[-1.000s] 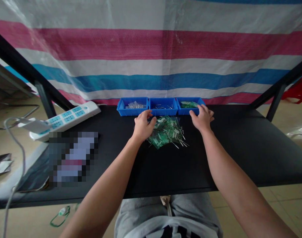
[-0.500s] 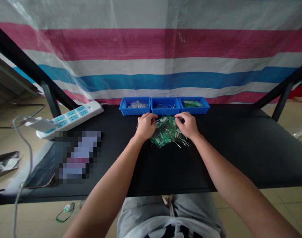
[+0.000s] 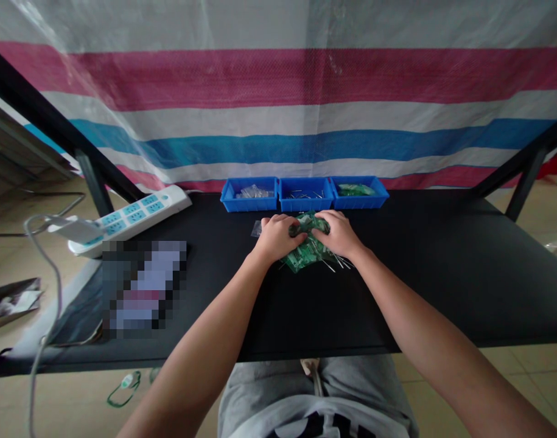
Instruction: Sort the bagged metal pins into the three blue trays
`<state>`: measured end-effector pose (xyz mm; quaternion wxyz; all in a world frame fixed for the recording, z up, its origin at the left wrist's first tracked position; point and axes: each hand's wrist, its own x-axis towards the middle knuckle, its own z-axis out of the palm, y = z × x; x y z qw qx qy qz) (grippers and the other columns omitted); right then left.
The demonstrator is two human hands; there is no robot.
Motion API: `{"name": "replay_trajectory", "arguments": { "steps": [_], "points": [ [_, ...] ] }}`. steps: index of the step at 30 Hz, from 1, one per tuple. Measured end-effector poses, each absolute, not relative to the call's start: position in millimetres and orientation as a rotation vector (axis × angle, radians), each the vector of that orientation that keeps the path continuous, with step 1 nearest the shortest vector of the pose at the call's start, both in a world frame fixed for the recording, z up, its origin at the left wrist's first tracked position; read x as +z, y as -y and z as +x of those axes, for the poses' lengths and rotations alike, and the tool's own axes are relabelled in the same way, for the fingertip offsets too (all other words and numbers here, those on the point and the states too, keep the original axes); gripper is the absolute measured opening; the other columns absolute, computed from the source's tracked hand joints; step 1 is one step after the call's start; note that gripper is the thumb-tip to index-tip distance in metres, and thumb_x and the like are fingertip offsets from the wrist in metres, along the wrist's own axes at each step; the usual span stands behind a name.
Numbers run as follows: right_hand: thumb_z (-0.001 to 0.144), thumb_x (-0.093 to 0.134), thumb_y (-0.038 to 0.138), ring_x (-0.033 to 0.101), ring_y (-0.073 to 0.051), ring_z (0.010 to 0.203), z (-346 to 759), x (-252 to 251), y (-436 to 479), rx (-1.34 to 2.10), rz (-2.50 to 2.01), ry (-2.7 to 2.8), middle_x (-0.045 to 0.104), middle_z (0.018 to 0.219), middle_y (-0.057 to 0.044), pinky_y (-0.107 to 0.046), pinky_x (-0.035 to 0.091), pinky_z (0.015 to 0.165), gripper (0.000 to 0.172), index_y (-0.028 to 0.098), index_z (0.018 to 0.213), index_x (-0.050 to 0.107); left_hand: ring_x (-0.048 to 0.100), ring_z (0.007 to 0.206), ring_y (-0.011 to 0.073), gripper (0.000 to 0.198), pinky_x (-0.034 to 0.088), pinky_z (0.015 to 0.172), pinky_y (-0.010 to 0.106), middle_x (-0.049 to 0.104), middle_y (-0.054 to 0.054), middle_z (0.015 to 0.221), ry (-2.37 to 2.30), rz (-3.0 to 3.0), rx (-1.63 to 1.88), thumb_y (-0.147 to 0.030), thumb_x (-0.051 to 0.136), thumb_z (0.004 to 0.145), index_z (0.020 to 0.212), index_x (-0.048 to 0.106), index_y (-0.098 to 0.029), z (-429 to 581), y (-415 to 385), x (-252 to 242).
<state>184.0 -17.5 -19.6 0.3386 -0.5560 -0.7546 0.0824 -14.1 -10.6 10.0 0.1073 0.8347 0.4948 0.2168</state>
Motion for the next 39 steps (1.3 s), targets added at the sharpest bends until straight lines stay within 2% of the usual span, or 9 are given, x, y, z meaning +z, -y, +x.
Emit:
{"name": "replay_trajectory", "arguments": {
  "steps": [5,10,14,21,23,26,30,34,39],
  "points": [
    [0.075,0.063,0.028,0.060,-0.030,0.109,183,-17,19,0.257,-1.394,1.957,0.066,0.114,-0.013,-0.048,0.047,0.095,0.037,0.017,0.111,0.064,0.064,0.097,0.0278,0.029,0.042,0.090,0.042,0.073,0.006,0.098,-1.477,2.423,0.641,-0.040,0.067,0.073,0.095,0.071,-0.021,-12,10,10],
    [0.075,0.063,0.025,0.060,-0.030,0.109,180,-13,21,0.254,-1.384,1.978,0.067,0.114,-0.013,-0.048,0.047,0.096,0.038,0.016,0.112,0.063,0.067,0.081,0.0242,0.021,0.046,0.083,0.037,0.073,0.007,0.081,-1.487,2.544,0.610,-0.028,0.055,0.080,0.087,0.073,-0.019,-8,12,12],
    [0.076,0.062,0.024,0.058,-0.030,0.112,178,-11,23,0.197,-1.361,1.986,0.067,0.116,-0.013,-0.049,0.046,0.096,0.036,0.017,0.112,0.064,0.067,0.083,0.0226,0.021,0.046,0.082,0.035,0.074,0.007,0.085,-1.468,2.518,0.853,-0.023,0.052,0.083,0.087,0.072,-0.019,-9,11,8],
    [0.082,0.060,0.031,0.059,-0.028,0.111,176,-4,27,0.187,-1.235,1.928,0.068,0.114,-0.011,-0.045,0.045,0.096,0.033,0.019,0.113,0.064,0.065,0.084,0.0205,0.019,0.046,0.081,0.033,0.073,0.006,0.086,-1.367,2.412,1.201,-0.026,0.052,0.088,0.085,0.069,-0.018,-8,15,13],
    [0.084,0.059,0.032,0.062,-0.026,0.103,174,-2,29,0.251,-1.197,1.897,0.071,0.106,-0.010,-0.041,0.047,0.092,0.026,0.020,0.105,0.067,0.065,0.082,0.0183,0.018,0.047,0.079,0.031,0.073,0.005,0.084,-1.314,2.323,1.239,-0.027,0.053,0.088,0.086,0.068,-0.018,-6,19,16],
    [0.084,0.059,0.036,0.065,-0.020,0.079,171,2,31,0.508,-1.180,1.778,0.071,0.086,-0.006,-0.033,0.050,0.075,0.022,0.019,0.092,0.069,0.063,0.074,0.0140,0.018,0.047,0.070,0.025,0.071,0.003,0.081,-1.249,2.096,1.281,-0.031,0.053,0.088,0.088,0.066,-0.018,-4,20,15],
    [0.077,0.065,0.044,0.056,-0.013,0.055,169,5,30,0.847,-1.143,1.515,0.064,0.062,0.000,-0.027,0.044,0.056,0.028,0.016,0.075,0.065,0.059,0.065,0.0116,0.028,0.045,0.060,0.023,0.068,0.001,0.078,-1.148,1.747,1.340,-0.038,0.057,0.085,0.102,0.061,-0.016,-2,14,7],
    [0.070,0.070,0.046,0.049,-0.010,0.047,172,5,27,0.949,-1.140,1.311,0.058,0.055,0.003,-0.024,0.039,0.049,0.030,0.017,0.073,0.064,0.058,0.062,0.0116,0.035,0.045,0.058,0.023,0.065,0.000,0.072,-1.032,1.582,1.239,-0.040,0.065,0.077,0.101,0.060,-0.015,-2,9,5],
    [0.068,0.073,0.042,0.054,-0.012,0.051,172,5,26,0.990,-1.097,1.279,0.062,0.060,0.002,-0.026,0.044,0.053,0.029,0.018,0.082,0.065,0.055,0.057,0.0108,0.028,0.044,0.055,0.022,0.062,-0.001,0.065,-1.037,1.643,1.175,-0.032,0.069,0.071,0.092,0.063,-0.014,-6,8,8]
  ]
}}
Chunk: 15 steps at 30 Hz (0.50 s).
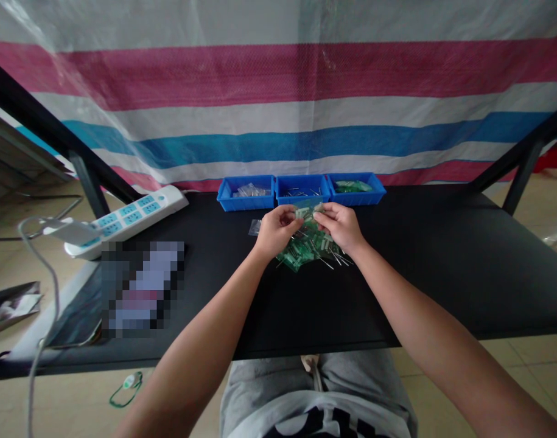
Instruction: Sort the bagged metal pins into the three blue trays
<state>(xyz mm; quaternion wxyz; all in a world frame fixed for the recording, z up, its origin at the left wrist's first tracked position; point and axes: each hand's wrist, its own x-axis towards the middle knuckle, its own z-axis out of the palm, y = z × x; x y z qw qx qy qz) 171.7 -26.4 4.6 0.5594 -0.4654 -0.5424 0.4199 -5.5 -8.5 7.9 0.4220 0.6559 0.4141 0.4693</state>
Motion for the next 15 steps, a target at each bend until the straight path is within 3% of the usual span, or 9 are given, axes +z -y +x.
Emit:
{"name": "replay_trajectory", "arguments": {
  "steps": [3,5,7,15],
  "points": [
    [0.069,0.073,0.038,0.063,-0.017,0.072,172,5,27,0.858,-1.089,1.348,0.069,0.079,-0.003,-0.030,0.049,0.063,0.024,0.019,0.082,0.068,0.060,0.063,0.0133,0.017,0.049,0.061,0.026,0.066,0.001,0.070,-1.113,1.760,1.203,-0.028,0.067,0.074,0.084,0.068,-0.015,-8,10,10],
    [0.069,0.073,0.036,0.064,-0.021,0.090,173,6,27,0.766,-1.057,1.409,0.070,0.099,-0.007,-0.032,0.051,0.071,0.019,0.020,0.078,0.070,0.065,0.077,0.0160,0.008,0.052,0.074,0.030,0.071,0.004,0.083,-1.121,1.889,1.292,-0.021,0.064,0.075,0.080,0.070,-0.017,-9,13,13],
    [0.071,0.072,0.036,0.063,-0.023,0.100,174,5,28,0.713,-1.038,1.464,0.067,0.112,-0.008,-0.035,0.052,0.076,0.016,0.020,0.073,0.070,0.065,0.091,0.0171,0.013,0.052,0.085,0.033,0.071,0.005,0.098,-1.109,2.030,1.415,-0.013,0.060,0.076,0.076,0.070,-0.019,-10,16,15],
    [0.072,0.071,0.042,0.062,-0.023,0.099,175,6,29,0.699,-1.042,1.487,0.064,0.124,-0.008,-0.039,0.053,0.079,0.021,0.022,0.068,0.069,0.063,0.101,0.0187,0.021,0.051,0.090,0.037,0.070,0.006,0.109,-1.107,2.271,1.527,-0.007,0.053,0.079,0.074,0.069,-0.020,-10,22,19]
  ]
}}
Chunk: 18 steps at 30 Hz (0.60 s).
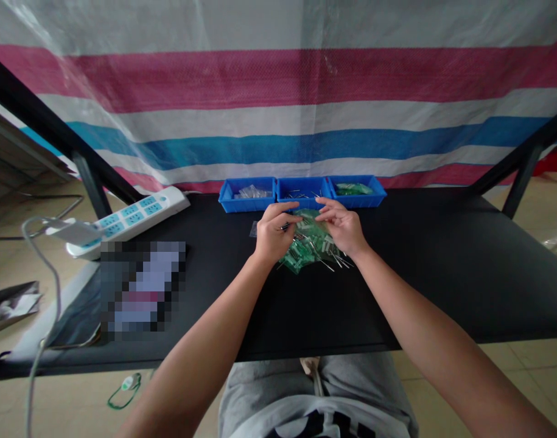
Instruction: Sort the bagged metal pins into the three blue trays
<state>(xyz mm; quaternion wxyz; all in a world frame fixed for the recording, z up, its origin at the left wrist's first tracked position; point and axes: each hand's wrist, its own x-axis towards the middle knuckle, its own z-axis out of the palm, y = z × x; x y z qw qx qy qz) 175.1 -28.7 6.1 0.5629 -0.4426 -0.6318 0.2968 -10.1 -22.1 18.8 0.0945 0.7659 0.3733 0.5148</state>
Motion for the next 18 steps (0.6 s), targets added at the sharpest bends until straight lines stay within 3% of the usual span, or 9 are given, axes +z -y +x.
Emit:
{"name": "replay_trajectory", "arguments": {
  "steps": [3,6,9,11,14,18],
  "points": [
    [0.068,0.073,0.040,0.063,-0.025,0.100,174,9,30,0.752,-1.026,1.443,0.068,0.114,-0.009,-0.038,0.052,0.077,0.019,0.021,0.068,0.068,0.065,0.093,0.0179,0.016,0.052,0.087,0.034,0.073,0.006,0.099,-1.012,2.277,1.453,-0.011,0.056,0.080,0.079,0.069,-0.020,-12,22,20],
    [0.069,0.071,0.035,0.065,-0.022,0.086,173,9,31,0.840,-1.058,1.387,0.072,0.092,-0.007,-0.035,0.050,0.071,0.018,0.020,0.078,0.068,0.065,0.075,0.0154,0.010,0.052,0.073,0.029,0.071,0.004,0.082,-0.999,2.225,1.362,-0.023,0.062,0.081,0.085,0.070,-0.019,-13,21,20],
    [0.068,0.070,0.034,0.061,-0.016,0.065,172,9,32,0.942,-1.067,1.294,0.070,0.078,-0.002,-0.031,0.048,0.063,0.032,0.021,0.097,0.063,0.059,0.063,0.0126,0.018,0.047,0.062,0.025,0.067,0.002,0.074,-1.108,2.086,1.328,-0.030,0.062,0.081,0.093,0.068,-0.018,-14,19,17],
    [0.066,0.072,0.034,0.059,-0.014,0.061,173,10,34,0.977,-1.020,1.272,0.069,0.076,0.000,-0.029,0.047,0.060,0.041,0.023,0.103,0.058,0.054,0.058,0.0109,0.025,0.043,0.057,0.024,0.063,0.001,0.072,-1.128,1.978,1.321,-0.030,0.061,0.081,0.102,0.066,-0.017,-13,17,14],
    [0.066,0.071,0.033,0.058,-0.014,0.062,173,12,38,0.955,-0.987,1.354,0.068,0.076,0.000,-0.028,0.046,0.059,0.030,0.022,0.092,0.061,0.051,0.056,0.0098,0.037,0.040,0.053,0.023,0.058,-0.002,0.067,-1.083,1.804,1.292,-0.031,0.062,0.080,0.113,0.059,-0.015,-11,14,11],
    [0.070,0.068,0.033,0.052,-0.013,0.055,175,13,40,0.867,-1.065,1.410,0.063,0.064,0.000,-0.028,0.042,0.055,0.015,0.019,0.075,0.068,0.055,0.060,0.0110,0.052,0.044,0.058,0.023,0.059,-0.003,0.068,-1.029,1.607,1.253,-0.032,0.064,0.077,0.124,0.049,-0.015,-8,10,10]
  ]
}}
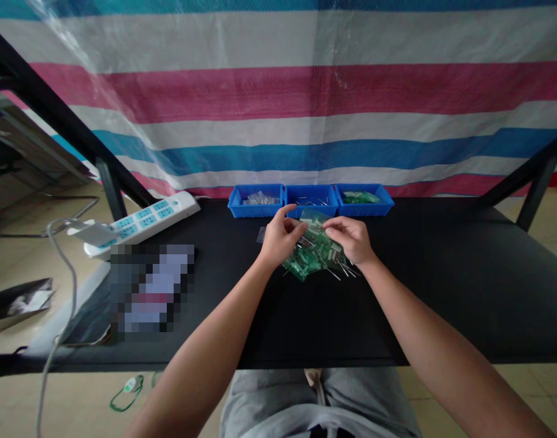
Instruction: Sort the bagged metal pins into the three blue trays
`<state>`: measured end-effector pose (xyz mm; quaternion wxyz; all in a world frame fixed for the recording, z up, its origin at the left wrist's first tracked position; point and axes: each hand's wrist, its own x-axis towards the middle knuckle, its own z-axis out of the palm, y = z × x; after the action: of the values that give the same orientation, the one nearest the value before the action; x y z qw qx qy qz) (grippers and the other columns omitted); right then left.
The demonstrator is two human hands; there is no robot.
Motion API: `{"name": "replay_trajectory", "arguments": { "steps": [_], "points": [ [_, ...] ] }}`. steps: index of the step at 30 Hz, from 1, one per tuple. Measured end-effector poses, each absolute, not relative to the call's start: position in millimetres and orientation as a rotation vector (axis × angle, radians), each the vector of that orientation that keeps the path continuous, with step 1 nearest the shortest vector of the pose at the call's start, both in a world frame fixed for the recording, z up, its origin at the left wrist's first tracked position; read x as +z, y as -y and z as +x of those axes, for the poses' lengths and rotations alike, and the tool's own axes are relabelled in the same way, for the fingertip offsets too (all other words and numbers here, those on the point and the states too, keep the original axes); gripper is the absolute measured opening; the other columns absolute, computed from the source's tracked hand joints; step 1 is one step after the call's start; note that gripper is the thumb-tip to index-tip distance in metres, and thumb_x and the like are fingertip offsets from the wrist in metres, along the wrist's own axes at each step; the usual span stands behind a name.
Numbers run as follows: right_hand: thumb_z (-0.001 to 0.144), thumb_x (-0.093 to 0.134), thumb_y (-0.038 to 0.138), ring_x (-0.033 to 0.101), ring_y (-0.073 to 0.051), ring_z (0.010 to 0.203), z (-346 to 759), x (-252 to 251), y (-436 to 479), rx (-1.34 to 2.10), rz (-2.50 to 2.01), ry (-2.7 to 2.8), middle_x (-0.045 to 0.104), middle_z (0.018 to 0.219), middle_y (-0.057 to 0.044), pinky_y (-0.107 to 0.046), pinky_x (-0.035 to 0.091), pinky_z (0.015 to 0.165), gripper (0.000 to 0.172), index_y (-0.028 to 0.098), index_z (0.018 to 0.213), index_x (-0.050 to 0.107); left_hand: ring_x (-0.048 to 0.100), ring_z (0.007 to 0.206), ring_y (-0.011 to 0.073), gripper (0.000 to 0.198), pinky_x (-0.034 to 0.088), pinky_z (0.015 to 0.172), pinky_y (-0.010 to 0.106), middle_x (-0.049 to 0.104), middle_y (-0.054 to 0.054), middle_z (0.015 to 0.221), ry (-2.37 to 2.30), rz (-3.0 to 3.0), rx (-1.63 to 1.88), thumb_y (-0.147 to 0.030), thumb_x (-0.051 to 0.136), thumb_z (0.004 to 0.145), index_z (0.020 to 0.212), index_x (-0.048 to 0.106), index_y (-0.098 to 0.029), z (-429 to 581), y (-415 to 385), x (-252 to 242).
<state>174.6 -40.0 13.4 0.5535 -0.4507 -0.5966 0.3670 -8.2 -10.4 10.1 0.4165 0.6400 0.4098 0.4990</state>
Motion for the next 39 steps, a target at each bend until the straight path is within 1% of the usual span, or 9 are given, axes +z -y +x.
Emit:
{"name": "replay_trajectory", "arguments": {
  "steps": [3,6,10,13,17,24,31,34,39],
  "points": [
    [0.068,0.067,0.034,0.052,-0.013,0.055,179,8,31,0.783,-1.109,1.269,0.063,0.062,0.000,-0.028,0.042,0.055,0.015,0.019,0.074,0.069,0.058,0.068,0.0117,0.050,0.046,0.064,0.025,0.065,0.001,0.079,-1.074,1.565,1.325,-0.034,0.062,0.079,0.123,0.047,-0.015,-10,5,8],
    [0.066,0.063,0.033,0.056,-0.015,0.061,192,0,17,0.696,-1.120,1.153,0.067,0.072,-0.002,-0.029,0.044,0.055,0.026,0.019,0.088,0.069,0.059,0.071,0.0118,0.043,0.046,0.066,0.025,0.066,0.002,0.085,-1.164,1.601,1.372,-0.034,0.060,0.081,0.119,0.050,-0.016,-16,-2,4],
    [0.065,0.059,0.030,0.061,-0.020,0.083,216,-9,1,0.569,-1.201,1.174,0.064,0.120,-0.010,-0.031,0.048,0.060,0.051,0.022,0.116,0.061,0.060,0.072,0.0126,0.035,0.047,0.066,0.025,0.066,0.002,0.084,-1.273,1.688,1.364,-0.033,0.058,0.082,0.114,0.055,-0.017,-21,-4,3],
    [0.063,0.062,0.029,0.062,-0.021,0.086,229,-13,-5,0.620,-1.251,1.182,0.054,0.135,-0.015,-0.033,0.050,0.062,0.068,0.020,0.130,0.052,0.059,0.070,0.0124,0.030,0.045,0.063,0.024,0.067,0.002,0.082,-1.306,1.744,1.356,-0.032,0.057,0.082,0.108,0.057,-0.017,-21,0,7],
    [0.064,0.064,0.028,0.063,-0.019,0.078,235,-19,-7,0.575,-1.344,1.160,0.051,0.136,-0.020,-0.035,0.053,0.065,0.071,0.015,0.132,0.051,0.058,0.065,0.0116,0.023,0.043,0.060,0.023,0.066,0.000,0.077,-1.329,1.803,1.397,-0.031,0.056,0.083,0.101,0.060,-0.018,-19,8,16],
    [0.072,0.060,0.028,0.064,-0.018,0.076,236,-21,-4,0.297,-1.396,1.266,0.047,0.142,-0.018,-0.039,0.055,0.075,0.067,0.022,0.137,0.046,0.058,0.064,0.0117,0.023,0.044,0.060,0.023,0.067,0.000,0.076,-1.369,1.845,1.426,-0.030,0.055,0.083,0.100,0.061,-0.017,-21,9,18],
    [0.076,0.060,0.027,0.066,-0.022,0.080,226,-14,9,0.215,-1.495,1.692,0.036,0.150,-0.019,-0.042,0.055,0.078,0.070,0.019,0.143,0.041,0.060,0.067,0.0119,0.022,0.046,0.066,0.023,0.068,0.001,0.078,-1.378,2.010,1.369,-0.027,0.053,0.084,0.102,0.061,-0.017,-20,11,17],
    [0.076,0.061,0.027,0.067,-0.023,0.081,226,-15,9,0.216,-1.544,1.717,0.038,0.148,-0.020,-0.043,0.056,0.077,0.073,0.018,0.145,0.037,0.061,0.069,0.0123,0.020,0.048,0.069,0.023,0.070,0.002,0.080,-1.371,2.097,1.329,-0.025,0.053,0.084,0.101,0.061,-0.017,-19,13,17],
    [0.076,0.058,0.025,0.063,-0.015,0.066,222,-13,9,0.157,-1.424,1.642,0.045,0.142,-0.021,-0.039,0.056,0.074,0.063,0.017,0.138,0.045,0.062,0.071,0.0135,0.020,0.050,0.073,0.025,0.069,0.002,0.080,-1.344,2.148,1.329,-0.023,0.053,0.084,0.101,0.061,-0.017,-21,11,16]
  ]
}}
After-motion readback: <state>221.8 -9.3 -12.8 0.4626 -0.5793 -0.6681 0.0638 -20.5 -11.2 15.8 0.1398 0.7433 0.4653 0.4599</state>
